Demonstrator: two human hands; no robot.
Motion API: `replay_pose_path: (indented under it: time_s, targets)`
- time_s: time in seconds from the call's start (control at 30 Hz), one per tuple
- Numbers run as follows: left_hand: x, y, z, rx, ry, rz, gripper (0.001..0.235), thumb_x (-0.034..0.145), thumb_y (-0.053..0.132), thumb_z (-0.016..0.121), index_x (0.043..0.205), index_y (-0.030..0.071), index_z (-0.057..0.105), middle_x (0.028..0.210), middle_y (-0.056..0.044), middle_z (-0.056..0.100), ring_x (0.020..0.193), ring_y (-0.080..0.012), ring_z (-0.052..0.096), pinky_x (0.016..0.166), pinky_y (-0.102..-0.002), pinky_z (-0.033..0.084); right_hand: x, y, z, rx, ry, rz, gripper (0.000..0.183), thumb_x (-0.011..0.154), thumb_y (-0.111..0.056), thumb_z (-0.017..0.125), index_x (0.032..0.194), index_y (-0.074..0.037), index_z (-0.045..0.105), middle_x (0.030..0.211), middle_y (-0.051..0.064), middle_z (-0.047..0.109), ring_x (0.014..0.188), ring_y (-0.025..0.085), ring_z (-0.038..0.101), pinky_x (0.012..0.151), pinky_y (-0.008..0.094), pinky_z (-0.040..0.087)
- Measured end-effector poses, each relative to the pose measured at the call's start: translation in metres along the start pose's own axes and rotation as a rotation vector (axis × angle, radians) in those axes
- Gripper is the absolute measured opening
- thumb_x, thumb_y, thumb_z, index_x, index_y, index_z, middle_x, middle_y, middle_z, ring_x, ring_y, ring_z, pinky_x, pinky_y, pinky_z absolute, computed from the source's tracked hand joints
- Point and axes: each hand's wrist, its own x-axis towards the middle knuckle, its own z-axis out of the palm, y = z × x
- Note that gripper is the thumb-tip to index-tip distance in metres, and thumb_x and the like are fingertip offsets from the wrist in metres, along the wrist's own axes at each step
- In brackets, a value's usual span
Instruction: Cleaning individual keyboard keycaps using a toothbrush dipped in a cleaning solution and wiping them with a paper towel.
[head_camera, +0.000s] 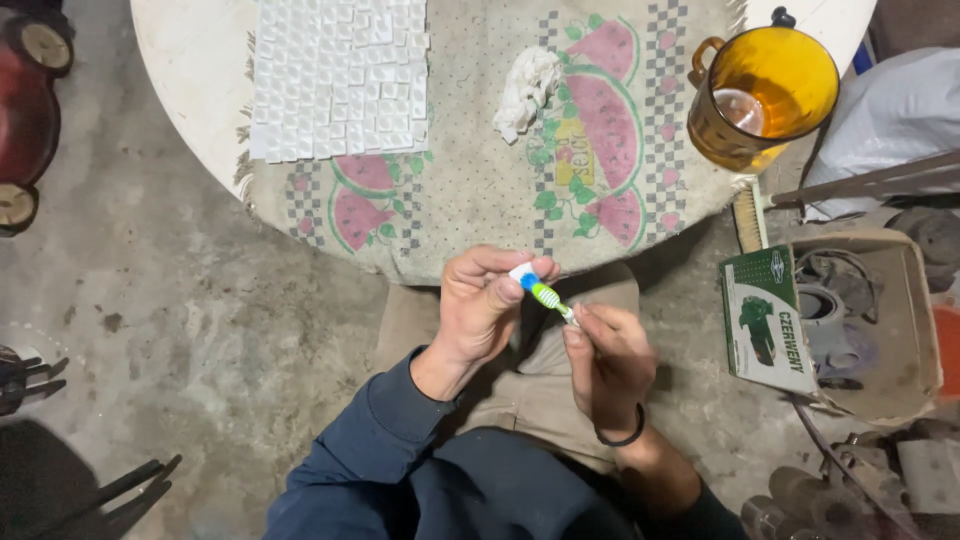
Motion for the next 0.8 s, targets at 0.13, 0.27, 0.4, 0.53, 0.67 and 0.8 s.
replay_pose_path:
  time_s: [0.13,0.27,0.4,0.53,0.67,0.8]
  targets:
    - [-0.007,-0.008,-0.004,0.034,-0.021,-0.012,0.023,0.097,0.005,0.079,0.118,0.0,0.071,0.119,-0.021,0.075,0.115,-0.0303,0.073,0.11,-0.049,0.055,0.004,0.0,0.002,0.016,0.013,0.006,0.023,0.097,-0.001,0.072,0.12,-0.002,0.069,0.112,0.015,0.069,0.094,0.021,0.068,0.084,0.03,0.056]
    - [-0.002,-0.003,0.0,0.032,-0.018,0.005,0.023,0.098,0.005,0.078,0.119,-0.001,0.071,0.118,-0.022,0.075,0.114,-0.0299,0.073,0.109,-0.048,0.056,0.003,-0.002,0.001,-0.032,0.011,-0.014,0.022,0.097,-0.001,0.072,0.119,-0.003,0.07,0.11,0.014,0.069,0.093,0.022,0.069,0.083,0.03,0.056]
    - [-0.005,-0.012,-0.002,0.051,-0.012,-0.001,0.02,0.1,0.004,0.076,0.118,-0.003,0.071,0.117,-0.021,0.075,0.114,-0.0297,0.073,0.108,-0.048,0.056,0.011,-0.004,0.001,-0.04,0.021,-0.025,0.024,0.096,-0.001,0.072,0.12,-0.003,0.069,0.109,0.013,0.069,0.091,0.021,0.069,0.081,0.03,0.056]
    - [0.001,-0.006,0.001,0.026,-0.006,0.027,0.019,0.099,0.003,0.075,0.117,-0.002,0.071,0.116,-0.021,0.075,0.113,-0.0298,0.073,0.108,-0.047,0.056,0.008,0.0,0.001,-0.042,0.015,-0.048,0.024,0.096,-0.001,0.073,0.12,-0.004,0.069,0.11,0.014,0.069,0.091,0.022,0.069,0.081,0.031,0.056]
    - [-0.003,-0.013,-0.001,0.022,0.012,0.031,0.018,0.099,0.003,0.075,0.116,-0.002,0.071,0.116,-0.021,0.075,0.113,-0.0299,0.073,0.108,-0.047,0.056,0.017,-0.004,0.003,-0.043,0.01,-0.094,0.024,0.097,-0.002,0.072,0.121,-0.005,0.067,0.111,0.014,0.069,0.094,0.023,0.07,0.082,0.031,0.057]
    - [0.003,-0.002,0.003,0.026,0.017,0.041,0.019,0.099,0.003,0.075,0.117,-0.002,0.071,0.116,-0.021,0.075,0.112,-0.0296,0.073,0.107,-0.047,0.057,0.013,-0.006,0.003,-0.038,0.011,-0.11,0.025,0.098,-0.002,0.072,0.122,-0.005,0.067,0.112,0.014,0.07,0.094,0.023,0.07,0.083,0.031,0.057]
